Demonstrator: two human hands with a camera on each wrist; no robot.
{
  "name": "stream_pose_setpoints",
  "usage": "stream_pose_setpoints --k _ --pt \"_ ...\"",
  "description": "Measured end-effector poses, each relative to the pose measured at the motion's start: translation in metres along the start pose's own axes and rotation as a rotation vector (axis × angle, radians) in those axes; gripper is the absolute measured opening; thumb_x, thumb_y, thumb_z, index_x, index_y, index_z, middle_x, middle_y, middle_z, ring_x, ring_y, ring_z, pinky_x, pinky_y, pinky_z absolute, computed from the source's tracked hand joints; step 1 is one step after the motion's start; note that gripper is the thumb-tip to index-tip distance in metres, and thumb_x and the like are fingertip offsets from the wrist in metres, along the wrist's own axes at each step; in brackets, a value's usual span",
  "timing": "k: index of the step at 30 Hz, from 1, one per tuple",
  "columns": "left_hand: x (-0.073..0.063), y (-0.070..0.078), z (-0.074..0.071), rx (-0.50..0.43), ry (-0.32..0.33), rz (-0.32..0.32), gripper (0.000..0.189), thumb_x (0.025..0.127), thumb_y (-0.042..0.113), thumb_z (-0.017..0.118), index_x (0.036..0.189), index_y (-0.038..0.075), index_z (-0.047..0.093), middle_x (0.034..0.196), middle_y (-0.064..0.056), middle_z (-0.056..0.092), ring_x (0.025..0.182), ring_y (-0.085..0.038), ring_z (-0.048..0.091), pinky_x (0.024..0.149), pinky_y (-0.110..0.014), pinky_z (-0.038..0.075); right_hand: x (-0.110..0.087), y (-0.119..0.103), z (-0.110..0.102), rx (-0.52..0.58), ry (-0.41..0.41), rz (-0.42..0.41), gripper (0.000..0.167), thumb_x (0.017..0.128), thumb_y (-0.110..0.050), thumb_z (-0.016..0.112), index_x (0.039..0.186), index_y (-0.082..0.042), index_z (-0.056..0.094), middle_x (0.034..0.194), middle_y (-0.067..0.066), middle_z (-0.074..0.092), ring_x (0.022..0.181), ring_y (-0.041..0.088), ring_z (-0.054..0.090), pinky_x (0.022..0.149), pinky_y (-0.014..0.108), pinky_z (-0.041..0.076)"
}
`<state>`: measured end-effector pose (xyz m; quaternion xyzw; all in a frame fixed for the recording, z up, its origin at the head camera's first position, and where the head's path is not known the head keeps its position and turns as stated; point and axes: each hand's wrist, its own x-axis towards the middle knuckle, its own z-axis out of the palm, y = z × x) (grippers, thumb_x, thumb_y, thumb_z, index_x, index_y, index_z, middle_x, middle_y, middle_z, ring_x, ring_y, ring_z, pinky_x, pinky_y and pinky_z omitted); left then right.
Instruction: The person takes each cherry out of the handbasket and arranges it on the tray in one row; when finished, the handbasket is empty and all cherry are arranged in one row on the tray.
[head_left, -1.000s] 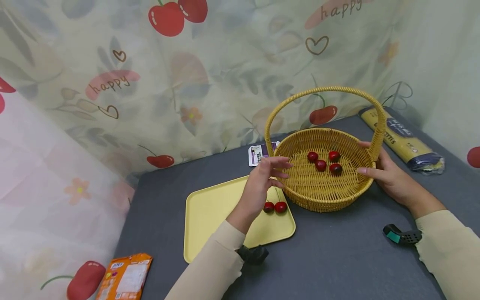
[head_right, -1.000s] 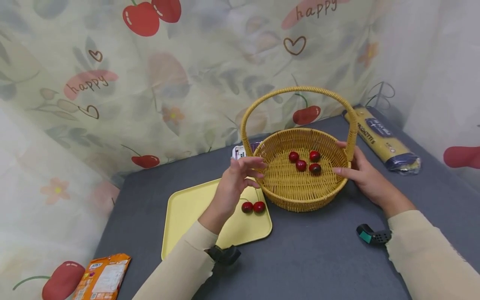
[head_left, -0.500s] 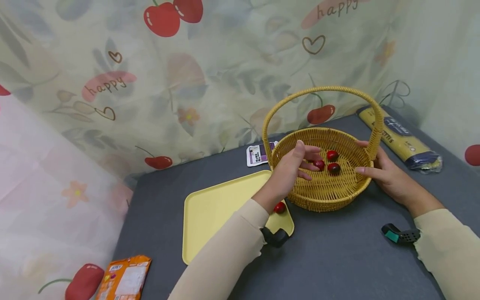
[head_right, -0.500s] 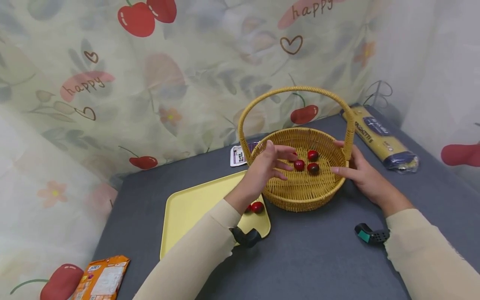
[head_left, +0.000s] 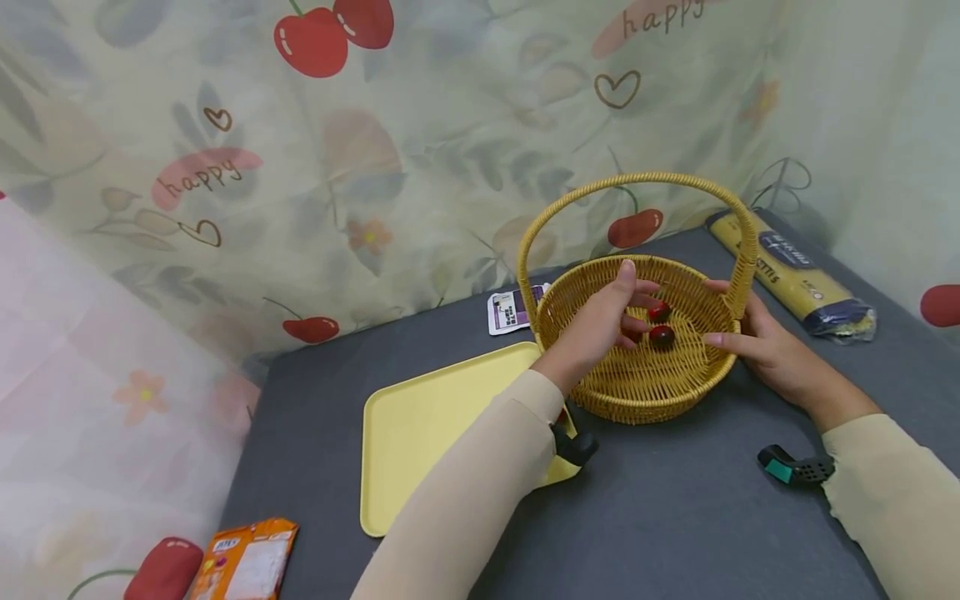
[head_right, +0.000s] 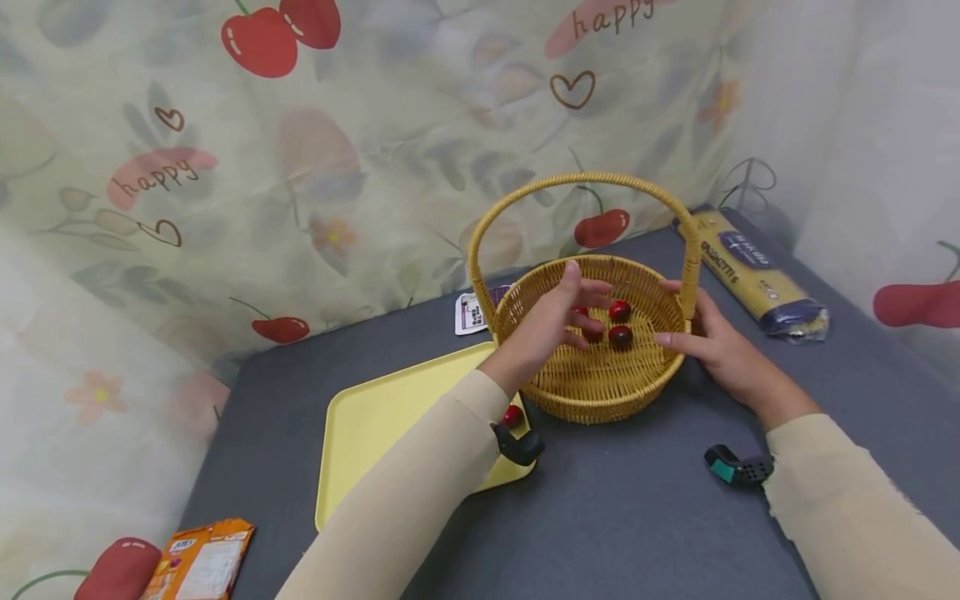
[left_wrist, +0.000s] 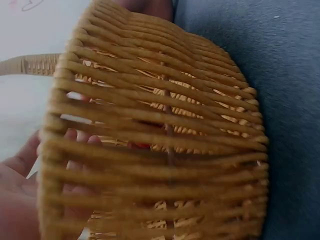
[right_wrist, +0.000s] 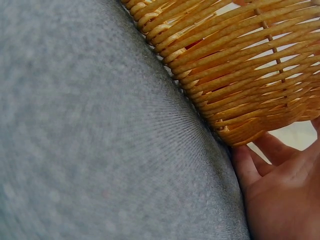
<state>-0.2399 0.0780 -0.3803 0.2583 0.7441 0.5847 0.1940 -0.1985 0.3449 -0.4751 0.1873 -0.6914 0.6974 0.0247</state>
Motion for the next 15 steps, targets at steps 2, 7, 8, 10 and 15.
stream_pose_setpoints --k 2,7,8,10,15 --pt "0.005 0.0 0.004 0.026 -0.006 -0.019 0.082 0.112 0.07 0.019 0.152 0.014 0.063 0.137 -0.004 0.068 0.113 -0.029 0.072 0.088 -0.046 0.06 0.0 -0.001 0.0 -0.002 0.0 0.001 0.071 0.107 0.01 0.055 0.168 -0.017 0.03 0.155 0.018 0.037 0.136 0.018 0.049 0.097 0.02 0.049" --pt "0.012 -0.011 0.011 0.095 -0.003 -0.052 0.082 0.113 0.07 0.019 0.152 0.013 0.063 0.139 -0.004 0.068 0.108 -0.023 0.071 0.085 -0.044 0.06 -0.001 0.0 0.002 -0.014 0.006 0.009 0.071 0.107 0.008 0.056 0.167 -0.017 0.03 0.156 0.018 0.036 0.137 0.019 0.047 0.098 0.019 0.047" --pt "0.012 -0.013 0.012 0.103 0.002 -0.058 0.081 0.113 0.07 0.02 0.151 0.014 0.064 0.139 -0.003 0.068 0.107 -0.022 0.071 0.085 -0.044 0.06 -0.001 0.0 0.003 -0.015 0.007 0.008 0.071 0.107 0.008 0.056 0.167 -0.016 0.03 0.156 0.018 0.036 0.137 0.02 0.047 0.098 0.019 0.047" --pt "0.013 -0.017 0.013 0.126 0.014 -0.072 0.079 0.112 0.071 0.022 0.149 0.016 0.066 0.138 0.0 0.069 0.105 -0.02 0.07 0.083 -0.043 0.06 0.0 0.0 0.003 -0.014 0.009 0.004 0.07 0.107 0.008 0.056 0.167 -0.016 0.03 0.155 0.018 0.036 0.137 0.019 0.047 0.098 0.019 0.046" --pt "0.013 -0.02 0.016 0.2 -0.021 -0.119 0.067 0.111 0.071 0.037 0.148 0.024 0.066 0.136 0.006 0.067 0.111 -0.017 0.067 0.095 -0.039 0.055 0.001 -0.001 0.003 -0.009 0.008 -0.006 0.07 0.107 0.009 0.056 0.167 -0.015 0.03 0.154 0.019 0.037 0.135 0.019 0.049 0.098 0.02 0.047"
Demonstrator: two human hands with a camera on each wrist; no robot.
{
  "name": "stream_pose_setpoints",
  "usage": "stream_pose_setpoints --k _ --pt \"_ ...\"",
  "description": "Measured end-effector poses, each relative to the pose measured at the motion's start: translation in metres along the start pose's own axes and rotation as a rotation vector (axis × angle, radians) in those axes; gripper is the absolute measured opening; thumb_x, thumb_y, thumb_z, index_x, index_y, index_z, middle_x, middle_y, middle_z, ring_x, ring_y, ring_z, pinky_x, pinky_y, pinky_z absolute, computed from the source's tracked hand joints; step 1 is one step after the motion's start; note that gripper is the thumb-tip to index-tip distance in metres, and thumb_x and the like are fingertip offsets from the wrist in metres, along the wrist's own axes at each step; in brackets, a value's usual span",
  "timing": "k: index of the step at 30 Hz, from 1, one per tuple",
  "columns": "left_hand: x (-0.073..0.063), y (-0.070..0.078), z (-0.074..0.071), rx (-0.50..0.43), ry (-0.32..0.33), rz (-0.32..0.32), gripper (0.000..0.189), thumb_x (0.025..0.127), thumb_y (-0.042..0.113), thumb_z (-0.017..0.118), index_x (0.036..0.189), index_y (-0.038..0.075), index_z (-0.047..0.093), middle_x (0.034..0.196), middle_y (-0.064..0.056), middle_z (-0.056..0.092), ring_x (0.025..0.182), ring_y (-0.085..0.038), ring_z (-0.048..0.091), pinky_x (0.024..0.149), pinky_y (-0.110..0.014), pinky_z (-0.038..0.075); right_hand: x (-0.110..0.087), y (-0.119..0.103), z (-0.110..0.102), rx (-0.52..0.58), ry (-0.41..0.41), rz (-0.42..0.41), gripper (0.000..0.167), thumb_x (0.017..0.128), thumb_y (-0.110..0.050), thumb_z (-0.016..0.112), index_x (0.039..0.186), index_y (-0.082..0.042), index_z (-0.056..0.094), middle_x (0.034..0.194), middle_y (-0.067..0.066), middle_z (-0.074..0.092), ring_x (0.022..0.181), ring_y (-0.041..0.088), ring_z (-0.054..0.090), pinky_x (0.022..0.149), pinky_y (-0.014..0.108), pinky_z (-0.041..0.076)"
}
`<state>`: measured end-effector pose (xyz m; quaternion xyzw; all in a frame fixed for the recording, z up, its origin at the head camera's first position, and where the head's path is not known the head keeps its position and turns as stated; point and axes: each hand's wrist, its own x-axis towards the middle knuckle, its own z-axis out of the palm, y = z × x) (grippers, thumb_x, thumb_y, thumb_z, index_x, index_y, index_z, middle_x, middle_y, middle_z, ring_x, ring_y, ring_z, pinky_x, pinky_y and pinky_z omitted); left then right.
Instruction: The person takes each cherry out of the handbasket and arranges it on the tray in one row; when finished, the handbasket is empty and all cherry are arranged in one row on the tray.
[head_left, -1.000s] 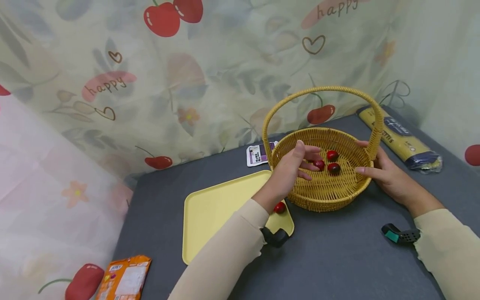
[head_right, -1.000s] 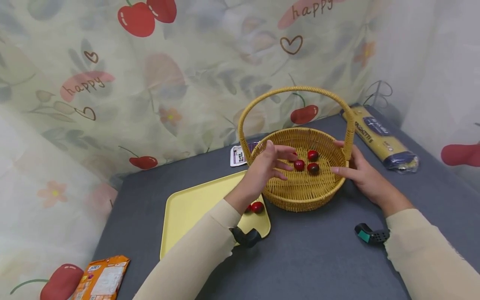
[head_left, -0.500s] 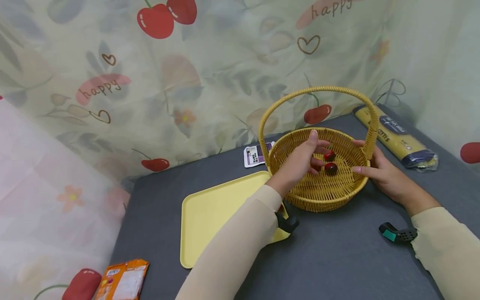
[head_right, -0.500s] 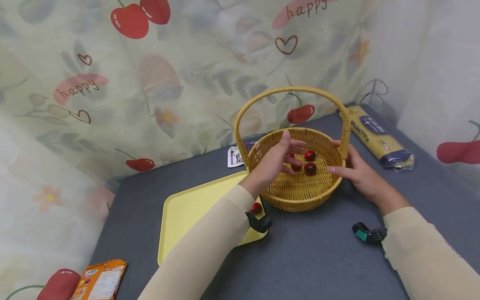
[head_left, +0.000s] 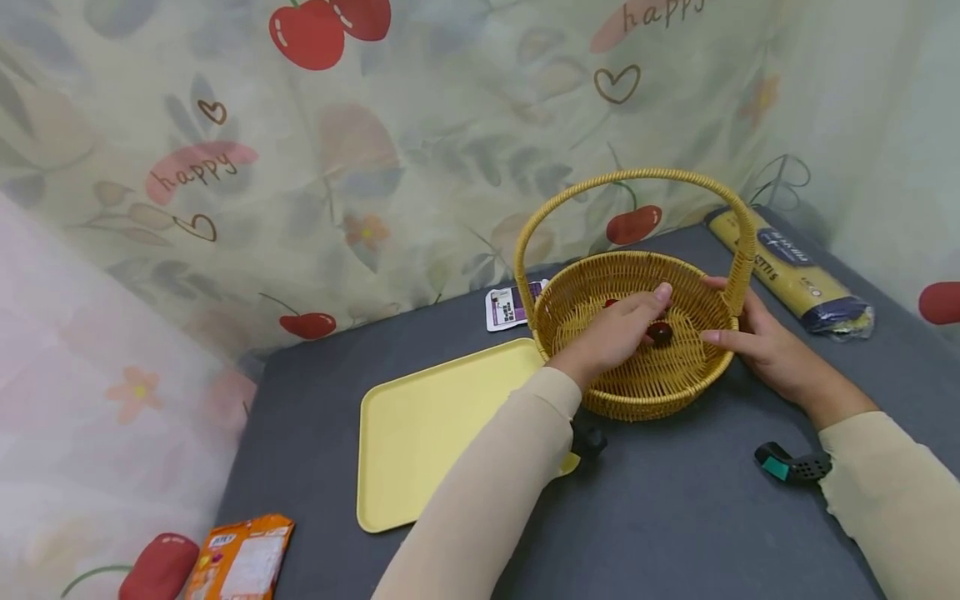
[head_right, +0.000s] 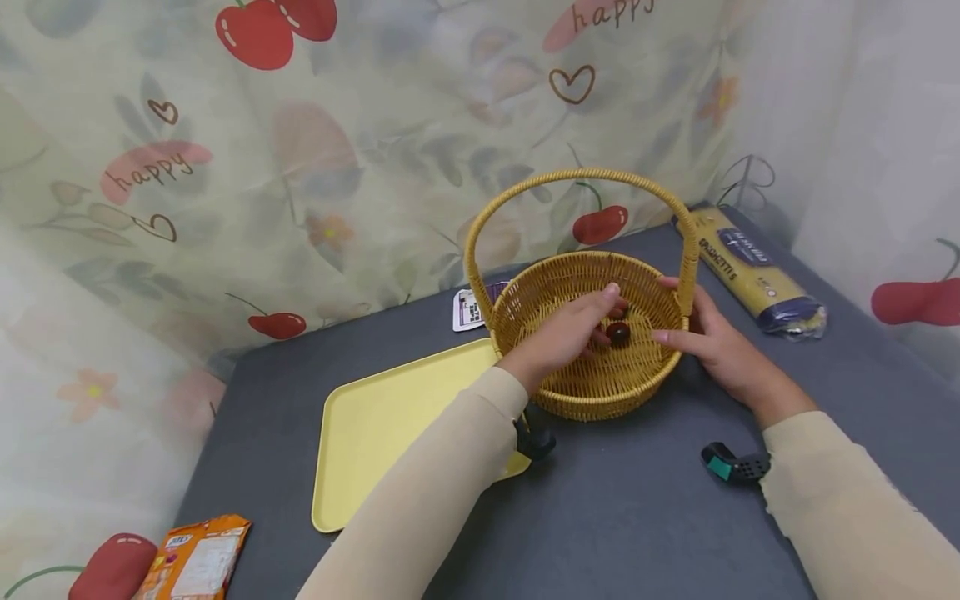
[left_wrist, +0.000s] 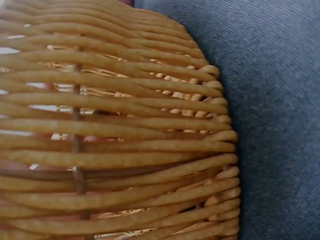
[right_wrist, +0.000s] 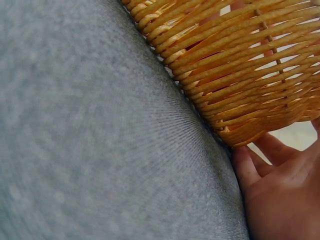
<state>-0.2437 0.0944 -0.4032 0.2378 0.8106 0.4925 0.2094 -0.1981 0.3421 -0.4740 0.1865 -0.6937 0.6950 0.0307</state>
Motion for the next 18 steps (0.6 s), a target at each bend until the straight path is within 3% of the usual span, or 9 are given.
stream_pose_setpoints --k 3,6,11,15,18 --pt "0.0015 0.0007 0.0032 0.093 -0.049 -0.024 0.058 0.109 0.065 0.052 0.15 0.026 0.065 0.141 0.009 0.064 0.125 -0.014 0.062 0.106 -0.038 0.049 -0.0009 -0.0008 -0.0015 0.002 -0.008 0.0 0.07 0.107 0.009 0.055 0.168 -0.016 0.029 0.157 0.018 0.034 0.136 0.019 0.048 0.098 0.02 0.047" --pt "0.004 -0.0004 0.0049 0.209 -0.105 -0.001 0.055 0.107 0.052 0.067 0.154 0.023 0.062 0.146 0.011 0.062 0.132 -0.008 0.057 0.11 -0.032 0.046 -0.0007 -0.0007 -0.0011 0.009 -0.015 0.001 0.07 0.107 0.009 0.054 0.168 -0.016 0.029 0.159 0.018 0.031 0.138 0.02 0.046 0.098 0.02 0.046" --pt "0.0092 -0.0019 0.0072 0.356 -0.215 0.064 0.046 0.102 0.02 0.08 0.146 0.015 0.068 0.129 0.007 0.07 0.114 -0.004 0.063 0.097 -0.018 0.048 -0.0005 -0.0005 -0.001 0.013 -0.008 0.004 0.07 0.107 0.009 0.055 0.167 -0.016 0.03 0.16 0.018 0.029 0.137 0.02 0.046 0.098 0.019 0.045" --pt "0.01 -0.0009 0.0083 0.461 -0.256 0.06 0.036 0.097 0.013 0.085 0.132 0.017 0.076 0.112 0.011 0.07 0.101 -0.003 0.062 0.091 -0.016 0.048 0.0 -0.0001 -0.0011 0.016 -0.007 0.005 0.07 0.107 0.009 0.056 0.167 -0.016 0.031 0.159 0.017 0.03 0.136 0.02 0.046 0.098 0.02 0.046" --pt "0.0088 -0.0004 0.0086 0.47 -0.234 0.061 0.03 0.098 0.013 0.084 0.127 0.018 0.076 0.108 0.011 0.068 0.098 -0.005 0.061 0.088 -0.016 0.048 0.0003 0.0007 -0.0011 0.022 -0.009 0.002 0.07 0.106 0.01 0.055 0.166 -0.017 0.031 0.158 0.017 0.031 0.136 0.019 0.047 0.098 0.02 0.047"
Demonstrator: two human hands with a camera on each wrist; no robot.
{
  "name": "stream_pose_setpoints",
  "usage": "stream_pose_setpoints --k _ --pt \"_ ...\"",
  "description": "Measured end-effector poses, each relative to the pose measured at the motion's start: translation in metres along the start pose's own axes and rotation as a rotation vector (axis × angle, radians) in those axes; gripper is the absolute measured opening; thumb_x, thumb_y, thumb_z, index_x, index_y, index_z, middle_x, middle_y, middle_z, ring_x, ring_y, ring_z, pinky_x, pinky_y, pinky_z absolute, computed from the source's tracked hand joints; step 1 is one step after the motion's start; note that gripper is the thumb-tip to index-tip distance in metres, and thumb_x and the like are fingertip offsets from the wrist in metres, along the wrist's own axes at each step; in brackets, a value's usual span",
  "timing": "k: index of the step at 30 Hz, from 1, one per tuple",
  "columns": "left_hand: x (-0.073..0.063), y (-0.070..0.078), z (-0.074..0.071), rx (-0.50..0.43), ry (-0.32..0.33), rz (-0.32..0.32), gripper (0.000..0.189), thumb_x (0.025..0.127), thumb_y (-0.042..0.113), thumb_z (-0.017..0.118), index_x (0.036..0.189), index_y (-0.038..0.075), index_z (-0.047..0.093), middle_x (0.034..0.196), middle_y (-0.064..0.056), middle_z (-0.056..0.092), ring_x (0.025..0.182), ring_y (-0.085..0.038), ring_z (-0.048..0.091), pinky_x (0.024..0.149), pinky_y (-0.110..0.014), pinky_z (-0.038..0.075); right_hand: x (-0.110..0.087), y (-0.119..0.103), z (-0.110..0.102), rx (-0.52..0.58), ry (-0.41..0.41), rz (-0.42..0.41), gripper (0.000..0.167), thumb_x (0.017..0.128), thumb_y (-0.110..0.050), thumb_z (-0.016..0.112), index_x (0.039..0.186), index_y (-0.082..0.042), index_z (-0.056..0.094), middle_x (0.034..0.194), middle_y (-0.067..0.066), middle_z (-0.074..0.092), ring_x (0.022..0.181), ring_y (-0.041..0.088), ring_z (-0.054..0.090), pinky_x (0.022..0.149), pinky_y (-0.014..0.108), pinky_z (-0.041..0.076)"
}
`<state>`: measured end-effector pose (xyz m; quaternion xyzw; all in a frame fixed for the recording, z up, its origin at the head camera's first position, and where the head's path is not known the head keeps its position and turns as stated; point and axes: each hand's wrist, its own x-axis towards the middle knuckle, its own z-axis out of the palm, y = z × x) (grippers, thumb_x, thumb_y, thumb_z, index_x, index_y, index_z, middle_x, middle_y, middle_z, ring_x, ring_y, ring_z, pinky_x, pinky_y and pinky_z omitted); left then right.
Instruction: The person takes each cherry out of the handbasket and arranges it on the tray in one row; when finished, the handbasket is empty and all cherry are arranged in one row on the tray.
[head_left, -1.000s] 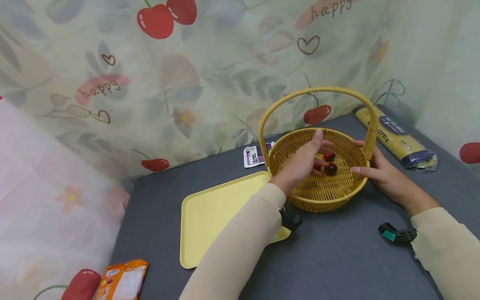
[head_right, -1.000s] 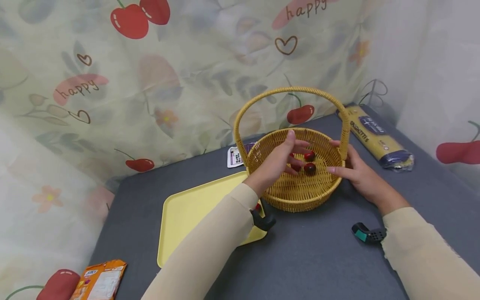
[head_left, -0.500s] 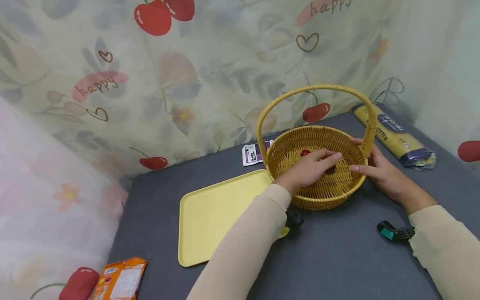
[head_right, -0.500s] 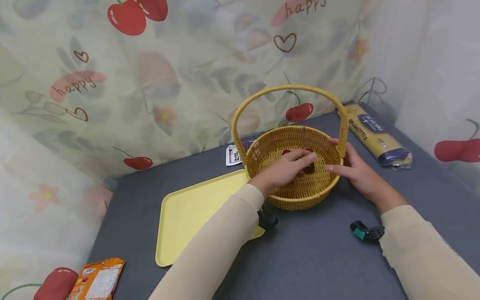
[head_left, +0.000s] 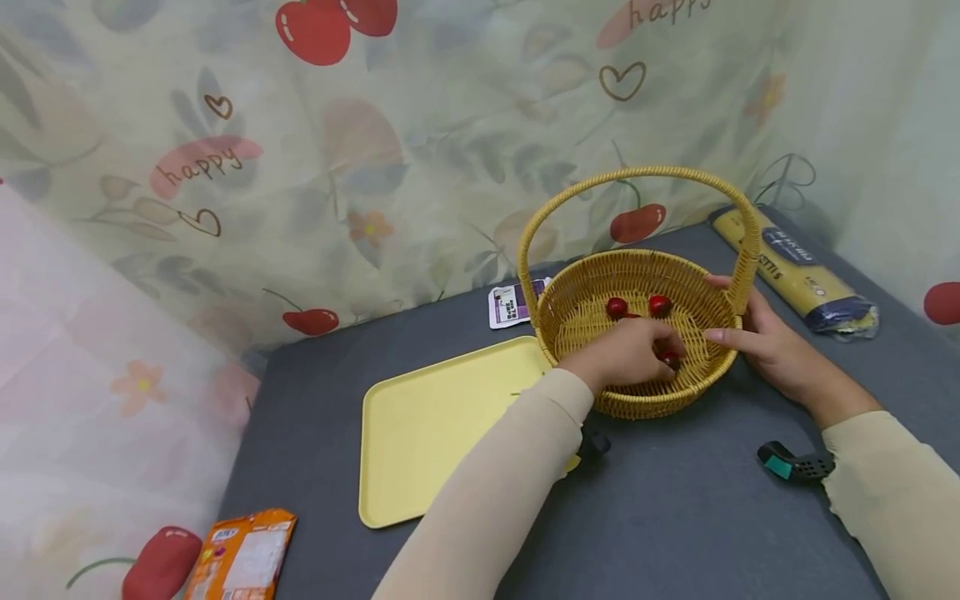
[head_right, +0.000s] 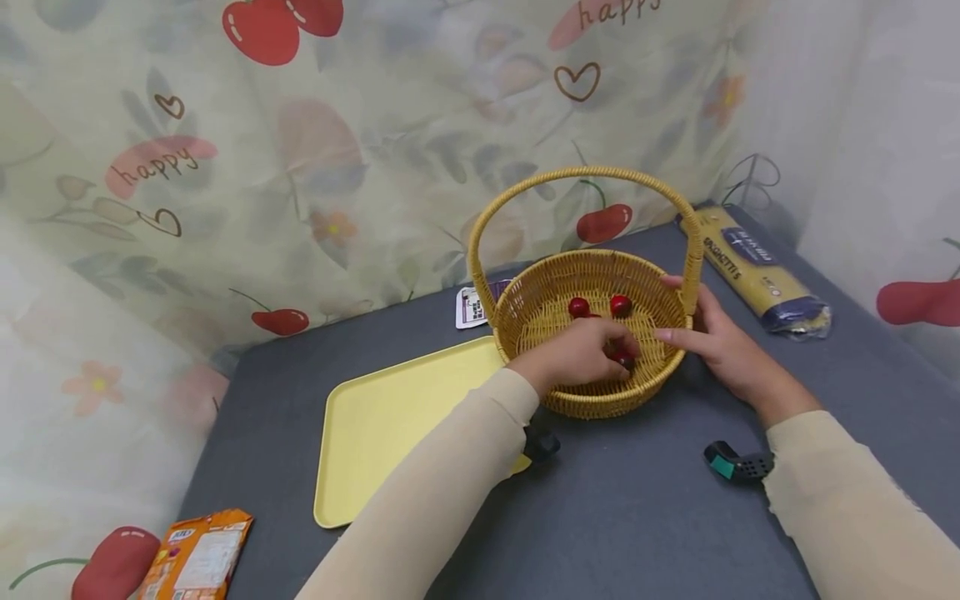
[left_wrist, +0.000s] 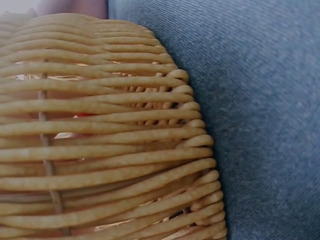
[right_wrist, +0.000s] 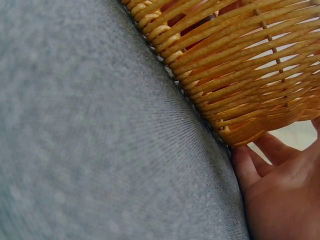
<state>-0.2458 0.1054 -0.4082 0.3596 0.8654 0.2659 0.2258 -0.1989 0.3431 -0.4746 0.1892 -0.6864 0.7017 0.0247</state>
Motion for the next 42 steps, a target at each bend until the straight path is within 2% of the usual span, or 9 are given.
stream_pose_setpoints --k 4,12,20,23,25,28,32,38,42 --pt "-0.003 -0.001 0.0 -0.097 0.088 0.011 0.027 0.101 0.011 0.079 0.127 0.016 0.073 0.109 0.01 0.067 0.1 -0.004 0.061 0.088 -0.016 0.048 0.0 0.001 0.0 0.004 -0.002 -0.006 0.07 0.106 0.011 0.055 0.166 -0.016 0.031 0.157 0.017 0.034 0.135 0.019 0.048 0.098 0.02 0.046" --pt "-0.01 -0.006 -0.002 -0.351 0.276 0.1 0.024 0.103 0.01 0.077 0.126 0.014 0.071 0.112 0.011 0.068 0.101 -0.004 0.065 0.086 -0.018 0.053 0.0 0.001 0.002 -0.002 -0.004 0.0 0.07 0.106 0.01 0.055 0.167 -0.016 0.03 0.154 0.016 0.039 0.135 0.018 0.049 0.098 0.02 0.045" --pt "-0.026 -0.01 -0.009 -0.575 0.516 0.151 0.027 0.103 0.009 0.077 0.13 0.013 0.074 0.115 0.01 0.067 0.096 -0.011 0.067 0.079 -0.025 0.058 0.0 0.002 0.005 -0.034 -0.007 0.017 0.071 0.107 0.008 0.056 0.168 -0.017 0.029 0.158 0.016 0.033 0.138 0.02 0.044 0.098 0.019 0.045" --pt "-0.036 -0.013 -0.013 -0.673 0.542 0.182 0.027 0.103 0.006 0.077 0.13 0.01 0.071 0.115 0.006 0.067 0.095 -0.011 0.071 0.077 -0.027 0.06 0.001 0.001 0.006 -0.031 -0.004 0.015 0.072 0.107 0.009 0.056 0.168 -0.017 0.029 0.159 0.015 0.032 0.137 0.021 0.044 0.098 0.019 0.044" --pt "-0.043 -0.015 -0.015 -0.705 0.55 0.211 0.029 0.103 0.005 0.076 0.131 0.009 0.069 0.115 0.004 0.067 0.095 -0.013 0.072 0.078 -0.028 0.06 0.001 0.0 0.006 -0.021 -0.007 0.006 0.072 0.106 0.01 0.056 0.168 -0.016 0.029 0.157 0.016 0.033 0.136 0.02 0.046 0.098 0.019 0.045" --pt "-0.055 -0.019 -0.017 -0.684 0.566 0.238 0.033 0.103 0.007 0.076 0.136 0.011 0.07 0.118 0.005 0.067 0.101 -0.015 0.07 0.08 -0.028 0.059 0.001 -0.001 0.005 0.008 -0.014 -0.012 0.072 0.105 0.012 0.055 0.167 -0.015 0.03 0.155 0.015 0.037 0.133 0.019 0.049 0.097 0.02 0.048" --pt "-0.07 -0.024 -0.02 -0.662 0.594 0.242 0.034 0.104 0.009 0.076 0.137 0.012 0.073 0.121 0.007 0.068 0.103 -0.017 0.068 0.083 -0.028 0.058 0.001 -0.001 0.004 0.019 -0.011 -0.022 0.071 0.105 0.013 0.055 0.166 -0.014 0.032 0.155 0.014 0.037 0.133 0.017 0.05 0.096 0.02 0.049" --pt "-0.089 -0.029 -0.019 -0.766 0.594 0.24 0.028 0.103 0.002 0.075 0.13 0.005 0.069 0.121 0.001 0.068 0.1 -0.017 0.069 0.087 -0.03 0.059 0.0 0.0 0.002 0.003 -0.001 -0.022 0.07 0.105 0.013 0.055 0.166 -0.013 0.032 0.158 0.015 0.032 0.136 0.017 0.046 0.098 0.019 0.046" --pt "-0.103 -0.034 -0.018 -0.762 0.59 0.253 0.032 0.103 0.002 0.075 0.134 0.003 0.068 0.127 -0.006 0.068 0.103 -0.018 0.07 0.091 -0.033 0.059 0.0 0.0 0.0 0.002 -0.002 -0.018 0.069 0.105 0.012 0.054 0.166 -0.014 0.032 0.159 0.016 0.031 0.136 0.018 0.045 0.098 0.019 0.044"
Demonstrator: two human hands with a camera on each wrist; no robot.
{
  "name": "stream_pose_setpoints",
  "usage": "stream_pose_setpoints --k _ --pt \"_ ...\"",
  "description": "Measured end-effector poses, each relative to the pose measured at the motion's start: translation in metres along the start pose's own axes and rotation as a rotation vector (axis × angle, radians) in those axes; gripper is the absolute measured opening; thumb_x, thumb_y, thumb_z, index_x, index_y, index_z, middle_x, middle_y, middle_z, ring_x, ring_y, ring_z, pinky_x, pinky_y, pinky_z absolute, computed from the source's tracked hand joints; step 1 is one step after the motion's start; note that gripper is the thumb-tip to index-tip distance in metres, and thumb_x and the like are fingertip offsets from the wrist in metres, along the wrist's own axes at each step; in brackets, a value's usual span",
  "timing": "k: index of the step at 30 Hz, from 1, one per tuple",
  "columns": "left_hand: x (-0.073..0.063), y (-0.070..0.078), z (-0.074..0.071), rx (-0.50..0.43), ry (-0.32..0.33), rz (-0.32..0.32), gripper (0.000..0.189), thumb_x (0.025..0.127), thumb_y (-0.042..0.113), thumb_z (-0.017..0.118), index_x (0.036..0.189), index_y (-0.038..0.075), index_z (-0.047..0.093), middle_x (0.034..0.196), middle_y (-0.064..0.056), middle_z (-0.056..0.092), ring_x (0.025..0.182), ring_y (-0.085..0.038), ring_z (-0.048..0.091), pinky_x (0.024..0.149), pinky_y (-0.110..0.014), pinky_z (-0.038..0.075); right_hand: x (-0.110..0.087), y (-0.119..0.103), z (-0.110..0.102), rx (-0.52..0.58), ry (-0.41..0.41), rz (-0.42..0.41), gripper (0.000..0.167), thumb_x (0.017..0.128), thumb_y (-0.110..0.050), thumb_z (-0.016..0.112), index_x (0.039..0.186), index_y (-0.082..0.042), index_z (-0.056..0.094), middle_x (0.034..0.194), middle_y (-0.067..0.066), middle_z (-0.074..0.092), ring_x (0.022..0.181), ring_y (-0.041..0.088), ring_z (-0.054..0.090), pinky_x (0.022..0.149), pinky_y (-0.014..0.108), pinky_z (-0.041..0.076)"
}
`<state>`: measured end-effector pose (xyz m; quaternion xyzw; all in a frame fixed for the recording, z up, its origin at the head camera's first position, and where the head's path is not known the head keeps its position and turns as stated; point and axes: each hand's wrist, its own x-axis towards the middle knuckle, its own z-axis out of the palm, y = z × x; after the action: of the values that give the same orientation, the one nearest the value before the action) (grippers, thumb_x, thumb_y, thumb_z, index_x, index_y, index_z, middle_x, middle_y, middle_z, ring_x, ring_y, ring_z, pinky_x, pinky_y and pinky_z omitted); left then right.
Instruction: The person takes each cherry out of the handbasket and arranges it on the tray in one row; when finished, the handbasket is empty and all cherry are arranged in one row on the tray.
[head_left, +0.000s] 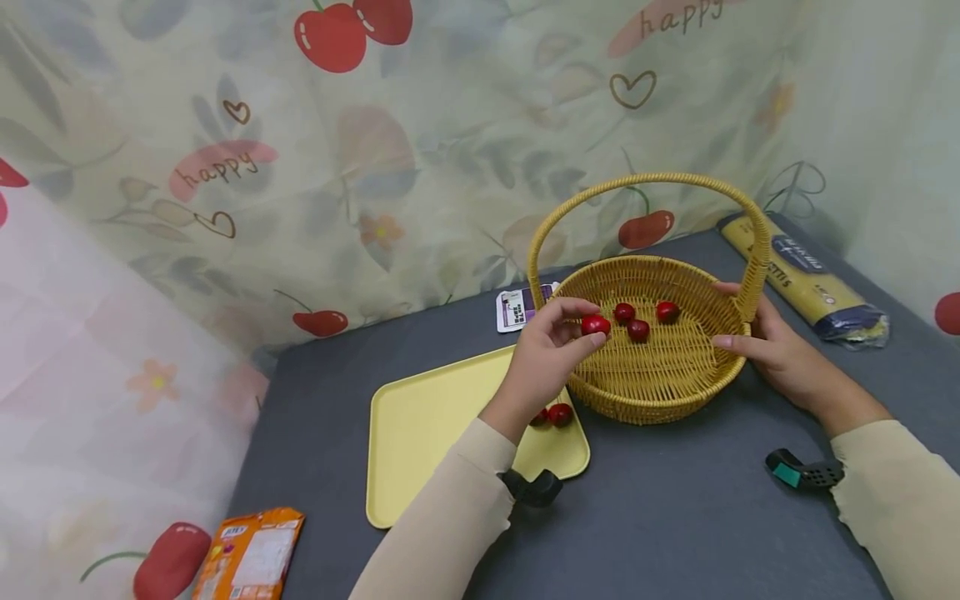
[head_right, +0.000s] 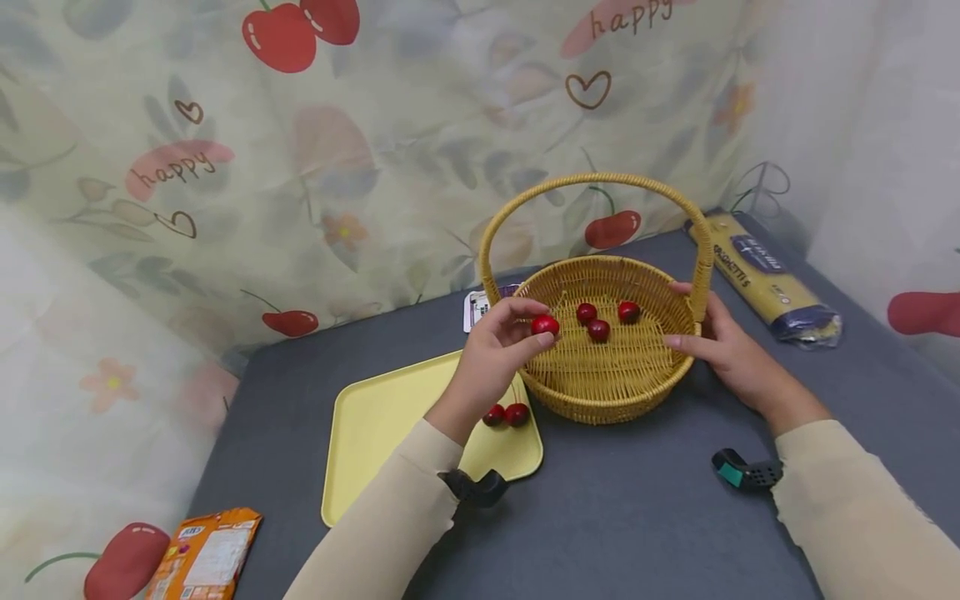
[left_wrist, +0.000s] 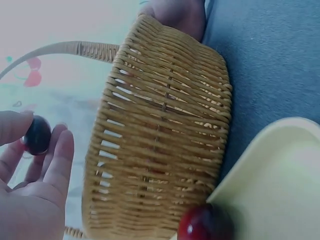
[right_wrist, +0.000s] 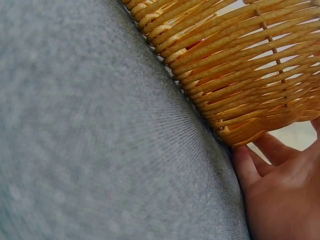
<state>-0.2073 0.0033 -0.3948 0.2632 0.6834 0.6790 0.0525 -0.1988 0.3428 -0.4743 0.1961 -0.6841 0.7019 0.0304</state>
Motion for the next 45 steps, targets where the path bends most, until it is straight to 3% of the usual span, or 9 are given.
stream_pose_setpoints --k 6,10,14,21,25,32,39,45 --pt "-0.019 0.001 -0.013 0.033 -0.019 0.005 0.033 0.104 0.004 0.074 0.136 0.002 0.07 0.132 -0.013 0.066 0.112 -0.021 0.07 0.093 -0.036 0.06 -0.001 0.0 0.0 -0.007 -0.001 0.005 0.069 0.106 0.012 0.054 0.166 -0.014 0.031 0.158 0.016 0.032 0.135 0.017 0.046 0.098 0.019 0.044" --pt "-0.031 0.001 -0.022 -0.029 -0.013 -0.032 0.033 0.103 0.0 0.073 0.135 -0.005 0.066 0.129 -0.013 0.066 0.114 -0.024 0.071 0.097 -0.043 0.059 -0.001 -0.001 0.0 -0.013 -0.002 0.006 0.07 0.106 0.012 0.054 0.166 -0.015 0.03 0.157 0.016 0.032 0.135 0.017 0.047 0.097 0.018 0.045" --pt "-0.044 -0.003 -0.031 -0.068 0.018 -0.065 0.033 0.103 -0.002 0.072 0.135 -0.007 0.064 0.128 -0.015 0.067 0.113 -0.028 0.073 0.099 -0.045 0.058 -0.001 -0.002 0.001 -0.011 -0.004 0.008 0.07 0.106 0.011 0.054 0.166 -0.015 0.029 0.158 0.016 0.03 0.136 0.018 0.044 0.098 0.018 0.044" --pt "-0.068 -0.011 -0.048 -0.054 0.094 -0.136 0.032 0.103 0.001 0.074 0.135 -0.002 0.068 0.128 -0.017 0.068 0.113 -0.039 0.074 0.098 -0.04 0.059 -0.001 -0.002 0.001 -0.005 -0.003 0.017 0.071 0.107 0.011 0.054 0.167 -0.015 0.029 0.16 0.016 0.028 0.137 0.018 0.043 0.098 0.018 0.043" --pt "-0.082 -0.019 -0.057 0.035 0.145 -0.168 0.032 0.103 0.006 0.077 0.133 0.002 0.071 0.128 -0.014 0.069 0.111 -0.031 0.072 0.093 -0.035 0.06 0.0 -0.002 0.0 -0.005 -0.004 0.015 0.071 0.107 0.011 0.054 0.167 -0.015 0.028 0.16 0.016 0.028 0.137 0.018 0.043 0.098 0.018 0.044" --pt "-0.102 -0.034 -0.069 0.161 0.206 -0.219 0.031 0.101 0.015 0.081 0.131 0.013 0.075 0.123 -0.006 0.073 0.109 -0.03 0.068 0.087 -0.033 0.059 -0.001 -0.002 -0.001 -0.008 -0.001 0.018 0.071 0.107 0.011 0.054 0.167 -0.016 0.029 0.161 0.017 0.026 0.138 0.02 0.041 0.098 0.018 0.043" --pt "-0.112 -0.044 -0.076 0.182 0.227 -0.263 0.033 0.098 0.012 0.084 0.13 0.01 0.075 0.116 -0.007 0.076 0.1 -0.028 0.071 0.083 -0.031 0.059 -0.001 -0.002 0.0 -0.038 0.006 0.046 0.071 0.108 0.009 0.055 0.168 -0.017 0.027 0.164 0.019 0.023 0.14 0.025 0.037 0.098 0.018 0.043" --pt "-0.116 -0.049 -0.08 0.297 0.232 -0.256 0.03 0.095 0.013 0.087 0.124 0.014 0.078 0.114 -0.001 0.076 0.1 -0.025 0.071 0.086 -0.035 0.06 0.0 -0.002 0.0 -0.026 0.005 0.034 0.07 0.107 0.009 0.055 0.167 -0.017 0.028 0.163 0.018 0.026 0.139 0.022 0.041 0.098 0.018 0.044"
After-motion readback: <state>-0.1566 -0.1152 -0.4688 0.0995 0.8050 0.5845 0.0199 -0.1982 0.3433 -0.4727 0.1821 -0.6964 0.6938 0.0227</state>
